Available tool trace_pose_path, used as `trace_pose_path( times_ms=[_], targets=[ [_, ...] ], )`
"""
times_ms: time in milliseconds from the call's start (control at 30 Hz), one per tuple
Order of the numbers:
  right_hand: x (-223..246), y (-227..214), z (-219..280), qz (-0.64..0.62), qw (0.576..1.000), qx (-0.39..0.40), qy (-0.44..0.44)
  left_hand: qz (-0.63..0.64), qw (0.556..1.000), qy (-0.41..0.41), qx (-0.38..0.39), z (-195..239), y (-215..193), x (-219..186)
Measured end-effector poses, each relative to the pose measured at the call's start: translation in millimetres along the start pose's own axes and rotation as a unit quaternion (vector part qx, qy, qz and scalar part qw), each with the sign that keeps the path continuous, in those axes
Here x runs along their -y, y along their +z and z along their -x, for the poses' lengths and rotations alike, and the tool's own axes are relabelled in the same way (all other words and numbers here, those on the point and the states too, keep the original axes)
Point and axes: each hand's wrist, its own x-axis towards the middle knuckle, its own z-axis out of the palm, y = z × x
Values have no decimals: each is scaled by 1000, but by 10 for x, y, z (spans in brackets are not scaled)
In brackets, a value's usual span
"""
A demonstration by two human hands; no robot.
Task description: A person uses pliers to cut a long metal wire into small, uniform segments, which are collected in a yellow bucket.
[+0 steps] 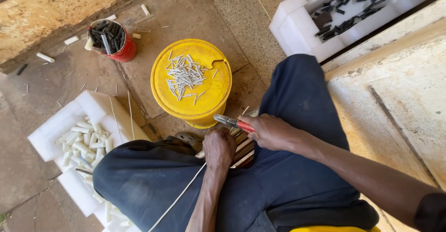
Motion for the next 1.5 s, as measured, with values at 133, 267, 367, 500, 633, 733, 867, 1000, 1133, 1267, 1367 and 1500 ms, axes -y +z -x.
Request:
trace_pose_path(
  times_ms=[133,267,367,500,633,733,867,1000,1133,1267,1367,1500],
  targets=[
    [91,29,-39,80,995,61,23,8,1000,-4,7,-4,-73,101],
    [25,26,-164,103,992,78,15,-46,993,-55,91,80,-489,24],
    [87,16,-174,115,989,91,20,-49,990,-75,107,143,-650,41],
    [146,15,-124,64,994,80,45,-35,989,-86,116,155,-608,33],
    [238,-29,-6,8,997,12,75,-26,992,-56,111,47,-457,3],
    [117,64,20,-4,992,-24,121,-41,990,-23,137,-15,-423,-47],
    [114,114,94,-11,985,-71,155,-6,991,9,133,-70,-346,-119],
    [266,147,142,-16,976,-107,187,54,993,55,87,-64,-363,-25],
    [89,295,155,9,984,-79,156,68,994,71,56,21,-316,-61],
    [-16,324,283,-24,984,-116,136,56,995,82,11,61,-131,-98],
    [-105,241,299,8,989,-106,105,44,997,69,-10,-18,-20,-129],
    [-109,105,273,15,993,-93,77,46,998,39,-4,-4,-52,-170]
  ],
)
